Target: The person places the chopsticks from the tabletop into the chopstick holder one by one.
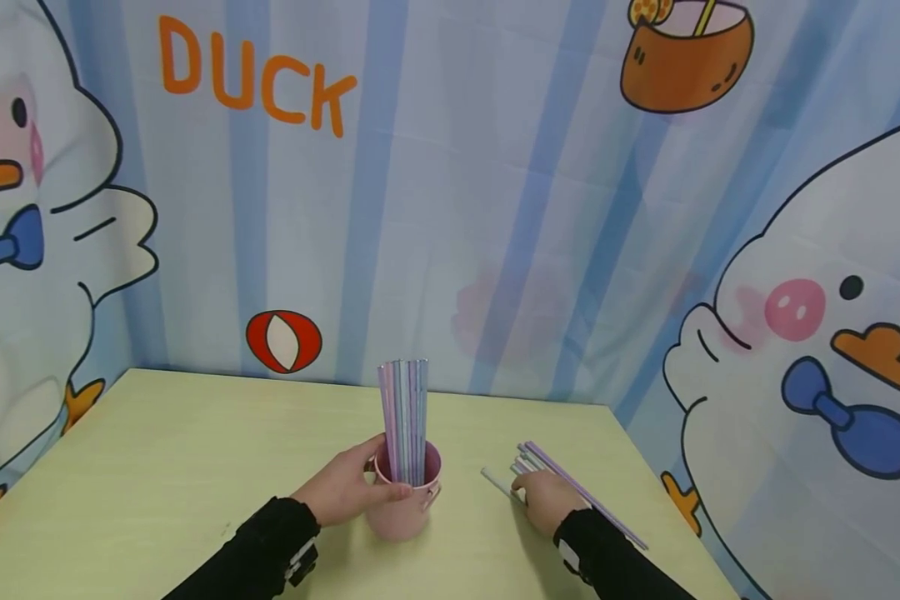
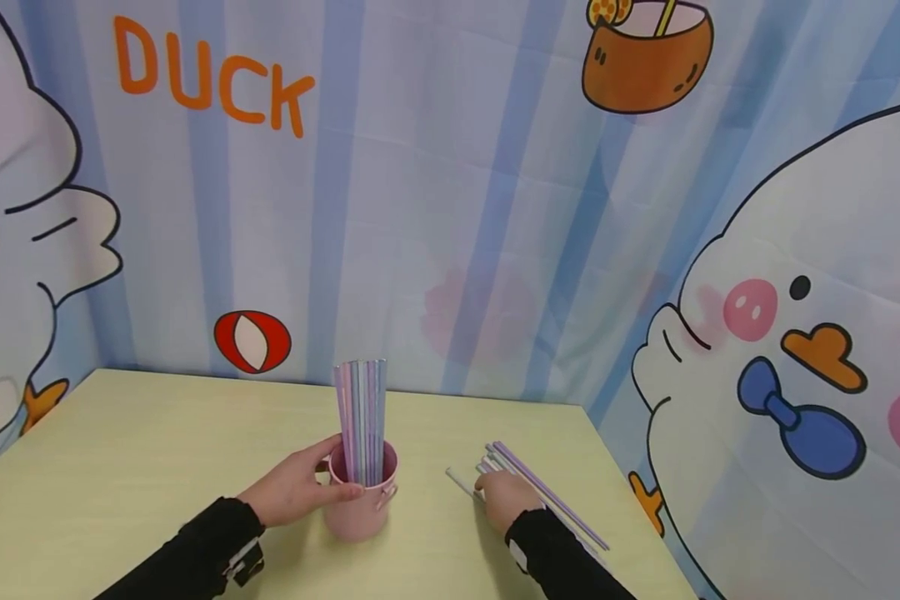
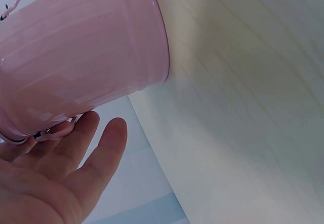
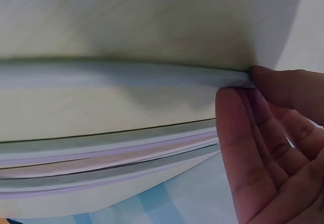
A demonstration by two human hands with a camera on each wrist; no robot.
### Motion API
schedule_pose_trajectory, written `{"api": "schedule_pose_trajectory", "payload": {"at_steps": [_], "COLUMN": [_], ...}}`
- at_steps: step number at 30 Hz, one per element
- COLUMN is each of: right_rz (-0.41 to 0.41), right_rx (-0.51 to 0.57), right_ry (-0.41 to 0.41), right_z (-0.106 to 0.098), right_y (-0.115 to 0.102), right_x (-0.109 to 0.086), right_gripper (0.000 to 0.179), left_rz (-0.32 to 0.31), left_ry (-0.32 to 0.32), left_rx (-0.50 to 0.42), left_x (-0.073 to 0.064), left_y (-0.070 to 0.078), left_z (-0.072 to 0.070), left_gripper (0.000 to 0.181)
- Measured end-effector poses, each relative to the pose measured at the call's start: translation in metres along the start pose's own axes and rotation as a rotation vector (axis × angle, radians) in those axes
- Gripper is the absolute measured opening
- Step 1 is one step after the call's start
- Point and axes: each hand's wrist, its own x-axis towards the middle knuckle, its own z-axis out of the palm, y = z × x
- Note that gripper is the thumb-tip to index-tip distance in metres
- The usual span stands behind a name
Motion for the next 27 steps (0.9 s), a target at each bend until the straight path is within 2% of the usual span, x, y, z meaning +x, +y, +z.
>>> {"api": "schedule_pose_trajectory", "payload": {"at_steps": [6, 13, 18, 22, 27], "right_rz": [-0.001, 0.023, 0.061, 0.087, 0.076], "right_rx": [0.072, 0.187, 0.319, 0.469, 0.619], "right_ry": [-0.024, 0.061, 0.118, 0.169, 0.251], "right_z": [-0.015, -0.052, -0.08, -0.099, -0.117], "right_y": [-0.006, -0.02, -0.033, -0.045, -0.06], "right_x": [0.006, 0.018, 0.033, 0.043, 0.052], "right_gripper": [0.027, 0.028, 0.03, 0.031, 0.03], "left_rz": [0.013, 0.002, -0.005, -0.021, -0.026], "left_ry": [-0.008, -0.005, -0.003, 0.002, -0.002], "left_rx": [0.002, 0.0, 0.004, 0.002, -0.003], "left_x": [0.001, 0.0, -0.001, 0.0, 0.001], "left_y": [-0.002, 0.0, 0.001, 0.001, -0.001], "left_z": [0.0, -0.001, 0.0, 0.0, 0.0], "left_gripper": [0.09, 0.091, 0.091, 0.091, 0.091]}}
